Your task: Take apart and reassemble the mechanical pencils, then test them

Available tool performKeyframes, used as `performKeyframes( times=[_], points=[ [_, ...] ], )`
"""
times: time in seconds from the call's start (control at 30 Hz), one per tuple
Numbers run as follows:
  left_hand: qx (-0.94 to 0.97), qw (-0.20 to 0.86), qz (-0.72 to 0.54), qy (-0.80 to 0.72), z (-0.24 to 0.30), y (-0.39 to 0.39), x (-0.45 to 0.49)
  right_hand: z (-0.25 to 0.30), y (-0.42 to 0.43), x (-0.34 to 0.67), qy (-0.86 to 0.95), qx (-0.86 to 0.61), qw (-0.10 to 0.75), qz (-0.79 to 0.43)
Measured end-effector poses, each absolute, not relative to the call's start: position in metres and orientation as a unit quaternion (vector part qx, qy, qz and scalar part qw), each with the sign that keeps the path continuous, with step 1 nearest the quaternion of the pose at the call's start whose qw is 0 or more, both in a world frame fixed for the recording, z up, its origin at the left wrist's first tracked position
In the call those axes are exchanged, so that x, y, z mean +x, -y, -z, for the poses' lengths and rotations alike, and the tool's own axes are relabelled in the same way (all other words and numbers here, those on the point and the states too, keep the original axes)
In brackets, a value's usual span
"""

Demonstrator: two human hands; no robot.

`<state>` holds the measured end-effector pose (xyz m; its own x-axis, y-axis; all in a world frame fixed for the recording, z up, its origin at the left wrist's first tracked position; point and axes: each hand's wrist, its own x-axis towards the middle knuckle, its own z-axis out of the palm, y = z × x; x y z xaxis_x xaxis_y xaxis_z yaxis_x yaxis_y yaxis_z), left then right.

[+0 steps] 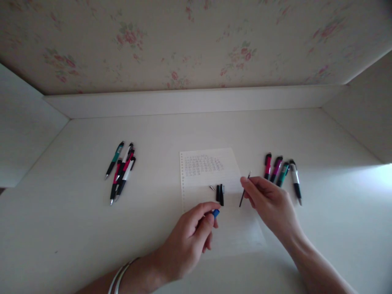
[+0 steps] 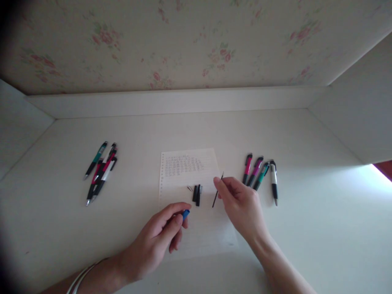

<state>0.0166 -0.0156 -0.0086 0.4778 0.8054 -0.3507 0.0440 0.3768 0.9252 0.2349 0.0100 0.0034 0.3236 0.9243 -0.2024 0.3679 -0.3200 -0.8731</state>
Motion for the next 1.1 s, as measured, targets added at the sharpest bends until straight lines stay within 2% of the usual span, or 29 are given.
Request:
performKeyframes(
  times=[0.07, 0.17, 0.3, 0.43, 0.53, 0.63, 0.73, 0.93, 1.1],
  points=[
    [0.492, 0.706, -0.271, -0.431, 0.009, 0.016, 0.016, -0.001, -0.011, 0.233, 0.489, -0.743, 0.288, -0.354],
    [0.499, 0.704, -0.272, -0.426, 0.01, 0.016, 0.016, 0.0, -0.012, 0.23, 0.515, -0.753, 0.227, -0.339],
    [0.495, 0.704, -0.277, -0.427, 0.011, 0.017, 0.016, 0.002, -0.013, 0.232, 0.532, -0.749, 0.228, -0.322],
    [0.493, 0.704, -0.285, -0.424, 0.011, 0.017, 0.015, 0.001, -0.01, 0.232, 0.544, -0.725, 0.274, -0.321],
    [0.49, 0.706, -0.294, -0.417, 0.012, 0.016, 0.016, -0.005, -0.004, 0.226, 0.535, -0.654, 0.304, -0.44],
    [0.476, 0.717, -0.298, -0.413, 0.012, 0.014, 0.017, -0.011, 0.003, 0.216, 0.519, -0.547, 0.287, -0.591],
    [0.458, 0.731, -0.3, -0.407, 0.01, 0.013, 0.017, -0.012, 0.005, 0.21, 0.501, -0.513, 0.284, -0.636],
    [0.392, 0.766, -0.351, -0.368, 0.009, 0.015, 0.012, -0.009, -0.003, 0.215, 0.308, -0.502, 0.378, -0.714],
    [0.438, 0.733, -0.394, -0.341, 0.016, 0.027, 0.008, -0.01, -0.002, 0.214, 0.205, -0.472, 0.346, -0.785]
  ],
)
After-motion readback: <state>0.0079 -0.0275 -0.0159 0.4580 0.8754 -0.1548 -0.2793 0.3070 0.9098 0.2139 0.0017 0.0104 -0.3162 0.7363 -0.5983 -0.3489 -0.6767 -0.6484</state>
